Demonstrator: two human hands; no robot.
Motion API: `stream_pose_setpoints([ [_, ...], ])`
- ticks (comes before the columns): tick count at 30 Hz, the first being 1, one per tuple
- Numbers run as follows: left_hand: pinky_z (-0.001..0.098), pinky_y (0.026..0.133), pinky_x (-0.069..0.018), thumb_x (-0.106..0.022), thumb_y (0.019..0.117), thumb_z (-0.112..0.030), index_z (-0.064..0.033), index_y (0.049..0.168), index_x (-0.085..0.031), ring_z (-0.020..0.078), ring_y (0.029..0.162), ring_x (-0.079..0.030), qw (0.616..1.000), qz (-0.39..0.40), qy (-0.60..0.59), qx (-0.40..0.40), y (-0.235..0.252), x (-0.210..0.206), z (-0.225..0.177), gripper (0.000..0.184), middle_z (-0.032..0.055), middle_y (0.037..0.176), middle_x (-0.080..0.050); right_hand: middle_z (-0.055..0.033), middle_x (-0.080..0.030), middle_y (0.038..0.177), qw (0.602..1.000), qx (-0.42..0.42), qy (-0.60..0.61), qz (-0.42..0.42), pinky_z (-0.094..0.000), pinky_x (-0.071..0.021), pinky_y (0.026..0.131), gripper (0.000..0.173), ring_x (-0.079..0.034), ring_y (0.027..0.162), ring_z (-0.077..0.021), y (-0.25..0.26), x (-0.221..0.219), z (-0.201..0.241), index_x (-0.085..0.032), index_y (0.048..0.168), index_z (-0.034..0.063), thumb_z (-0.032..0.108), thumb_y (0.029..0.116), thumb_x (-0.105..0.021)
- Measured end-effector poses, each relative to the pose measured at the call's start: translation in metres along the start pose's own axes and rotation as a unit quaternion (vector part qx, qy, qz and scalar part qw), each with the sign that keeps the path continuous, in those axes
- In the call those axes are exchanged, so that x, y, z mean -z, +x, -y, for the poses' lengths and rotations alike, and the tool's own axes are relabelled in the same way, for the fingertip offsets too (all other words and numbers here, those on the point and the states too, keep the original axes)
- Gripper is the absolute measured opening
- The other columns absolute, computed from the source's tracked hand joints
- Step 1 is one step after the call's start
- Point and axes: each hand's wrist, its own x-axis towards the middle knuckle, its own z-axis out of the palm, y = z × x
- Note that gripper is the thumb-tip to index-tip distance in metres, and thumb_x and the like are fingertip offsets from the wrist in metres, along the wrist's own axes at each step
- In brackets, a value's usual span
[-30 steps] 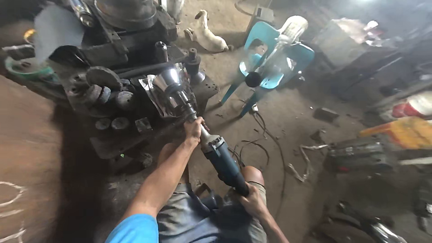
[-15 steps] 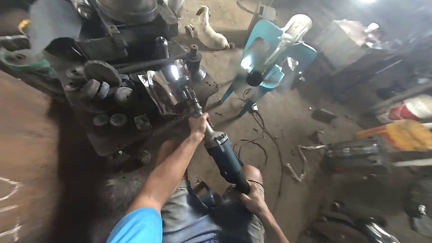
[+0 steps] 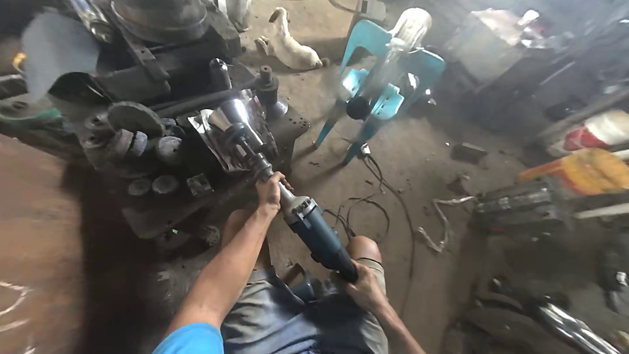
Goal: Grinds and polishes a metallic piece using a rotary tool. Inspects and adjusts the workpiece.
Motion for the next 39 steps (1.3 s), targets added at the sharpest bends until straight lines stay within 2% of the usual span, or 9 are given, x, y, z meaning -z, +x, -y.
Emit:
stream_pose_setpoints([
  [4,0.0398,0.053,-0.0601,-0.063,0.0909,-0.008,-0.0004,0.100,-0.059,0.0229,0.055,-0.065,0.999,-0.038,-0.005,0.001,0.009,-0.029,-0.011,0.013,0.0107,0.069,-0.064,-0.0006,-0.074,0.089,0.999,-0.018,0.043,0.012,-0.0457,-0.0591,0.083,0.031,-0.071,0.086,-0.0142,0.006,0.006,0.000,-0.075,0.104,0.0154,0.036,0.0805,-0.077],
  [8,0.0379,0.051,-0.0600,-0.066,0.0893,-0.006,0.0000,0.103,-0.058,0.0221,0.054,-0.065,0.998,-0.046,0.015,0.026,0.018,-0.050,-0.015,0.017,0.0112,0.071,-0.064,0.0010,-0.074,0.088,0.995,-0.039,0.085,0.019,-0.0430,-0.0598,0.080,0.029,-0.071,0.083,-0.0121,0.014,0.009,-0.007,-0.074,0.101,0.0165,0.034,0.0778,-0.078],
  [12,0.0399,0.057,-0.0591,-0.071,0.0883,-0.011,-0.0002,0.106,-0.060,0.0233,0.062,-0.066,0.996,-0.058,0.057,0.048,0.027,-0.060,-0.012,0.023,0.0127,0.078,-0.066,0.0015,-0.074,0.086,0.993,-0.048,0.106,0.021,-0.0415,-0.0604,0.078,0.030,-0.071,0.081,-0.0119,0.019,0.011,-0.008,-0.074,0.099,0.0169,0.036,0.0771,-0.080],
  [13,0.0388,0.055,-0.0599,-0.071,0.0878,-0.011,-0.0006,0.105,-0.060,0.0226,0.059,-0.067,0.996,-0.058,0.058,0.045,0.028,-0.061,-0.011,0.022,0.0123,0.076,-0.066,0.0012,-0.073,0.085,0.993,-0.049,0.104,0.022,-0.0415,-0.0600,0.078,0.029,-0.071,0.080,-0.0120,0.019,0.013,-0.007,-0.074,0.099,0.0164,0.035,0.0772,-0.080],
  [21,0.0385,0.052,-0.0601,-0.065,0.0904,-0.007,-0.0004,0.099,-0.059,0.0217,0.054,-0.065,0.999,-0.040,-0.002,0.027,0.011,-0.046,-0.010,0.012,0.0105,0.069,-0.064,0.0011,-0.073,0.085,0.999,-0.034,0.041,0.012,-0.0450,-0.0589,0.080,0.028,-0.071,0.082,-0.0128,0.009,0.011,-0.012,-0.075,0.097,0.0173,0.038,0.0790,-0.077],
  [25,0.0397,0.053,-0.0600,-0.062,0.0914,-0.008,-0.0008,0.098,-0.058,0.0225,0.055,-0.065,0.999,-0.038,-0.021,0.006,0.004,-0.026,-0.007,0.010,0.0100,0.067,-0.064,-0.0017,-0.075,0.092,1.000,-0.011,0.008,0.008,-0.0481,-0.0588,0.084,0.033,-0.072,0.088,-0.0159,0.002,0.007,-0.007,-0.075,0.105,0.0163,0.039,0.0821,-0.077],
  [30,0.0392,0.055,-0.0567,-0.062,0.0870,-0.018,-0.0105,0.093,-0.060,0.0203,0.055,-0.063,1.000,-0.003,-0.024,-0.008,-0.003,0.005,0.003,0.010,0.0051,0.066,-0.062,-0.0016,-0.075,0.089,0.999,0.015,-0.030,-0.006,-0.0491,-0.0594,0.081,0.036,-0.073,0.086,-0.0171,0.001,-0.002,-0.006,-0.074,0.106,0.0170,0.044,0.0819,-0.076],
  [36,0.0400,0.055,-0.0573,-0.064,0.0874,-0.021,-0.0121,0.093,-0.061,0.0205,0.057,-0.063,1.000,0.006,-0.005,-0.003,-0.002,0.001,0.003,0.011,0.0045,0.069,-0.062,0.0000,-0.074,0.088,1.000,0.007,-0.002,0.000,-0.0468,-0.0593,0.081,0.035,-0.072,0.085,-0.0144,0.002,0.002,-0.005,-0.075,0.104,0.0169,0.043,0.0808,-0.077],
  [39,0.0397,0.055,-0.0589,-0.064,0.0876,-0.016,-0.0079,0.098,-0.061,0.0212,0.056,-0.065,1.000,-0.008,-0.016,-0.002,0.002,-0.014,-0.003,0.014,0.0073,0.069,-0.063,0.0003,-0.074,0.088,1.000,0.001,0.029,0.004,-0.0453,-0.0593,0.082,0.033,-0.071,0.084,-0.0132,0.006,0.004,-0.005,-0.074,0.102,0.0160,0.040,0.0798,-0.078],
])
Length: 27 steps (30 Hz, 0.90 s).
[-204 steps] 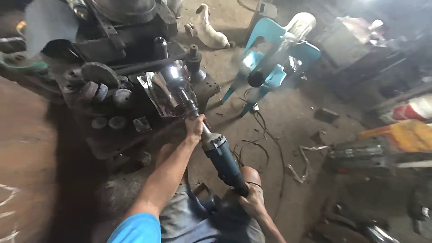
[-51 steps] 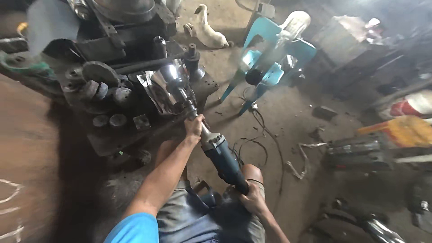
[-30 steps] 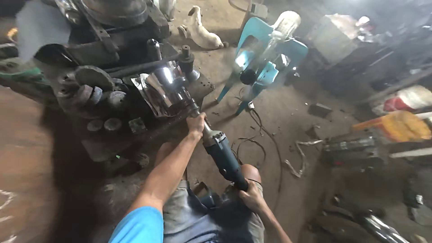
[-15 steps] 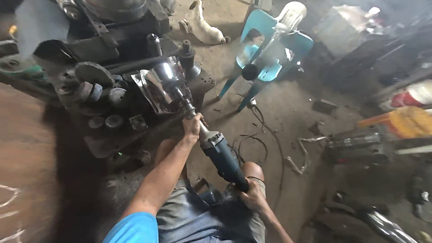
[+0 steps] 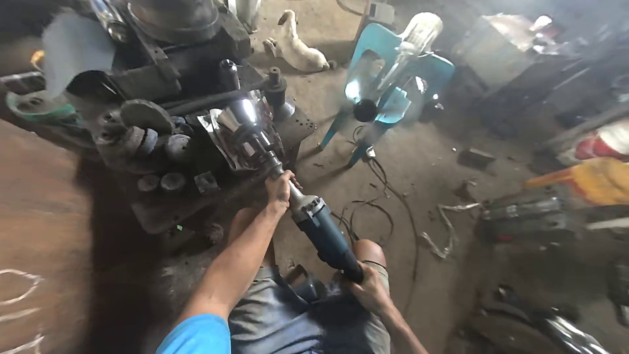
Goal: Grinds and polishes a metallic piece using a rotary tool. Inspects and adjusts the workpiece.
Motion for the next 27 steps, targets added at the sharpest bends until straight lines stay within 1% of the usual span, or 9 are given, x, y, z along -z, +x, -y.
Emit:
stream_pose_setpoints([
  [3,0.0392,0.052,-0.0604,-0.064,0.0904,-0.007,-0.0007,0.100,-0.058,0.0222,0.054,-0.065,1.000,-0.024,-0.004,0.008,0.006,-0.020,-0.008,0.012,0.0100,0.068,-0.063,0.0013,-0.074,0.087,1.000,-0.012,0.021,0.002,-0.0437,-0.0600,0.081,0.031,-0.071,0.083,-0.0119,0.004,0.002,-0.002,-0.075,0.102,0.0167,0.038,0.0785,-0.078],
  [6,0.0373,0.052,-0.0599,-0.067,0.0894,-0.007,-0.0005,0.103,-0.058,0.0213,0.054,-0.065,0.999,-0.036,0.024,0.027,0.012,-0.037,-0.009,0.017,0.0101,0.070,-0.064,0.0008,-0.074,0.087,0.998,-0.035,0.045,0.006,-0.0421,-0.0602,0.080,0.029,-0.071,0.082,-0.0116,0.007,0.008,-0.001,-0.075,0.101,0.0153,0.033,0.0774,-0.079],
  [8,0.0392,0.055,-0.0596,-0.070,0.0888,-0.010,0.0001,0.105,-0.060,0.0226,0.058,-0.066,0.998,-0.042,0.042,0.035,0.017,-0.042,-0.006,0.022,0.0117,0.074,-0.065,0.0003,-0.073,0.085,0.998,-0.044,0.052,0.012,-0.0428,-0.0599,0.078,0.028,-0.071,0.080,-0.0126,0.008,0.011,0.001,-0.074,0.098,0.0150,0.033,0.0775,-0.079],
  [11,0.0378,0.052,-0.0602,-0.070,0.0888,-0.009,0.0006,0.104,-0.060,0.0225,0.055,-0.066,0.998,-0.043,0.039,0.037,0.016,-0.044,-0.007,0.020,0.0118,0.071,-0.066,0.0014,-0.073,0.083,0.998,-0.039,0.051,0.011,-0.0414,-0.0603,0.076,0.028,-0.071,0.077,-0.0118,0.008,0.012,0.000,-0.074,0.097,0.0162,0.036,0.0778,-0.079],
  [14,0.0386,0.052,-0.0603,-0.068,0.0881,-0.007,0.0001,0.102,-0.059,0.0221,0.055,-0.066,0.998,-0.041,0.024,0.028,0.010,-0.035,-0.010,0.018,0.0111,0.070,-0.065,0.0019,-0.073,0.083,0.999,-0.027,0.021,0.008,-0.0416,-0.0596,0.078,0.027,-0.070,0.079,-0.0113,0.006,0.009,0.000,-0.074,0.097,0.0163,0.037,0.0789,-0.078],
  [18,0.0393,0.052,-0.0602,-0.064,0.0894,-0.007,0.0006,0.099,-0.059,0.0227,0.055,-0.066,1.000,-0.027,-0.008,0.003,0.004,-0.015,-0.006,0.013,0.0109,0.068,-0.065,-0.0008,-0.074,0.089,1.000,-0.014,-0.018,-0.007,-0.0480,-0.0591,0.083,0.032,-0.072,0.085,-0.0153,-0.001,0.001,-0.002,-0.075,0.102,0.0164,0.039,0.0804,-0.077],
  [22,0.0399,0.056,-0.0585,-0.062,0.0878,-0.017,-0.0081,0.096,-0.060,0.0210,0.057,-0.064,1.000,0.018,-0.018,-0.014,-0.001,0.013,0.006,0.012,0.0069,0.069,-0.063,-0.0023,-0.075,0.088,0.998,0.012,-0.064,-0.025,-0.0503,-0.0595,0.081,0.033,-0.073,0.085,-0.0176,-0.006,-0.006,0.000,-0.075,0.105,0.0169,0.041,0.0817,-0.077],
  [24,0.0411,0.056,-0.0587,-0.061,0.0889,-0.019,-0.0088,0.092,-0.061,0.0216,0.056,-0.064,0.999,0.027,-0.021,-0.036,0.001,0.021,0.011,0.011,0.0065,0.068,-0.064,-0.0025,-0.075,0.089,0.996,0.006,-0.084,-0.021,-0.0513,-0.0591,0.082,0.036,-0.073,0.087,-0.0185,-0.008,-0.007,0.003,-0.074,0.108,0.0177,0.045,0.0834,-0.075],
  [27,0.0400,0.056,-0.0571,-0.060,0.0889,-0.021,-0.0111,0.091,-0.060,0.0202,0.056,-0.062,0.998,0.039,-0.008,-0.041,-0.001,0.024,0.012,0.011,0.0047,0.067,-0.062,-0.0025,-0.075,0.089,0.996,0.006,-0.086,-0.020,-0.0513,-0.0593,0.081,0.038,-0.073,0.087,-0.0188,-0.007,-0.008,0.002,-0.074,0.108,0.0177,0.047,0.0842,-0.074],
])
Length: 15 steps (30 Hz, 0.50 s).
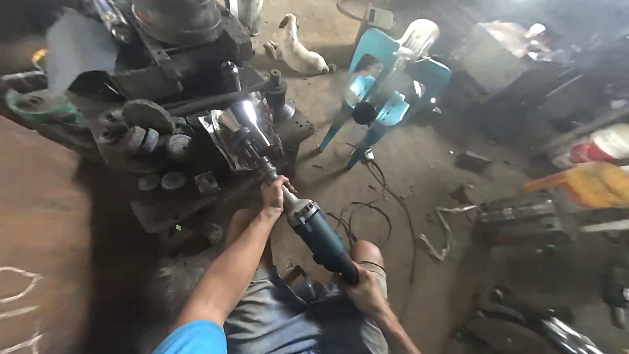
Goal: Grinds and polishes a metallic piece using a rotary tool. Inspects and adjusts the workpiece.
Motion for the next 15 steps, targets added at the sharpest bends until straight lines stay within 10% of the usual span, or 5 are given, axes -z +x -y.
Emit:
stream_pose_setpoints([
  [15,0.0374,0.052,-0.0601,-0.067,0.0896,-0.008,0.0004,0.102,-0.060,0.0223,0.055,-0.066,0.995,-0.064,0.034,0.066,0.025,-0.061,-0.016,0.016,0.0116,0.071,-0.065,-0.0025,-0.074,0.089,0.991,-0.064,0.111,0.033,-0.0465,-0.0595,0.081,0.031,-0.071,0.083,-0.0160,0.016,0.015,-0.001,-0.074,0.102,0.0142,0.036,0.0800,-0.079],
])
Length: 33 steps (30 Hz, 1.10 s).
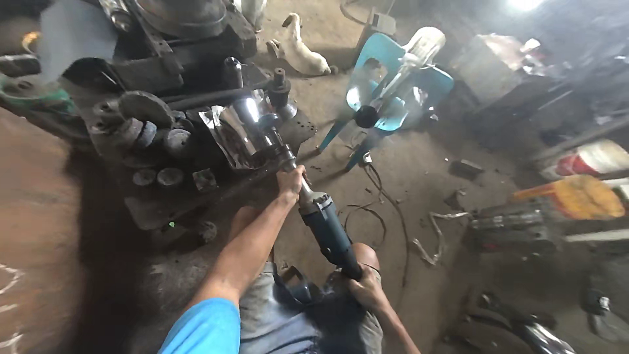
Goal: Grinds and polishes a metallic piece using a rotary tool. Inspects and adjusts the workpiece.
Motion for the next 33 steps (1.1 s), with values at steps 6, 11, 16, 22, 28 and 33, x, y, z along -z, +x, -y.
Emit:
stream_pose_setpoints([
  [6,0.0383,0.054,-0.0602,-0.069,0.0888,-0.009,0.0003,0.104,-0.060,0.0228,0.057,-0.067,1.000,-0.010,0.019,0.018,0.004,-0.006,0.000,0.020,0.0122,0.072,-0.066,-0.0013,-0.074,0.089,1.000,-0.001,0.005,0.004,-0.0444,-0.0599,0.080,0.032,-0.071,0.083,-0.0144,0.002,0.000,-0.002,-0.074,0.103,0.0156,0.036,0.0790,-0.079],
  [11,0.0373,0.051,-0.0597,-0.066,0.0902,-0.007,-0.0001,0.099,-0.060,0.0216,0.054,-0.065,1.000,-0.001,-0.017,-0.002,-0.008,0.009,0.000,0.013,0.0109,0.070,-0.065,-0.0001,-0.073,0.086,0.999,0.025,-0.028,-0.011,-0.0454,-0.0592,0.081,0.030,-0.071,0.083,-0.0137,-0.006,-0.002,-0.003,-0.075,0.099,0.0164,0.039,0.0790,-0.078],
  [16,0.0391,0.055,-0.0587,-0.062,0.0899,-0.015,-0.0061,0.098,-0.060,0.0211,0.057,-0.064,0.999,0.007,-0.026,-0.017,-0.022,0.047,0.011,0.012,0.0076,0.070,-0.064,-0.0010,-0.075,0.092,0.996,0.061,-0.064,-0.010,-0.0482,-0.0592,0.085,0.032,-0.073,0.089,-0.0152,-0.012,-0.009,-0.006,-0.075,0.105,0.0173,0.039,0.0816,-0.078],
  [22,0.0386,0.054,-0.0571,-0.064,0.0875,-0.019,-0.0097,0.097,-0.061,0.0203,0.056,-0.064,0.999,0.023,-0.019,-0.025,-0.022,0.059,0.019,0.014,0.0061,0.069,-0.064,0.0001,-0.074,0.086,0.994,0.078,-0.074,-0.023,-0.0464,-0.0594,0.080,0.033,-0.072,0.084,-0.0143,-0.014,-0.013,-0.008,-0.074,0.102,0.0173,0.042,0.0811,-0.077],
  [28,0.0380,0.054,-0.0588,-0.064,0.0889,-0.014,-0.0061,0.099,-0.060,0.0206,0.056,-0.065,0.999,0.027,-0.015,-0.019,-0.021,0.032,0.008,0.013,0.0073,0.069,-0.064,-0.0006,-0.074,0.086,0.997,0.061,-0.040,-0.017,-0.0460,-0.0591,0.081,0.031,-0.071,0.083,-0.0141,-0.011,-0.007,-0.008,-0.075,0.101,0.0160,0.039,0.0807,-0.077],
  [33,0.0378,0.050,-0.0596,-0.065,0.0900,-0.005,-0.0005,0.101,-0.057,0.0217,0.053,-0.065,1.000,0.007,-0.021,-0.001,-0.006,0.003,0.003,0.014,0.0107,0.069,-0.063,-0.0006,-0.073,0.087,1.000,0.023,-0.008,-0.012,-0.0449,-0.0587,0.082,0.029,-0.071,0.084,-0.0139,-0.005,-0.002,-0.003,-0.074,0.100,0.0152,0.035,0.0799,-0.078],
])
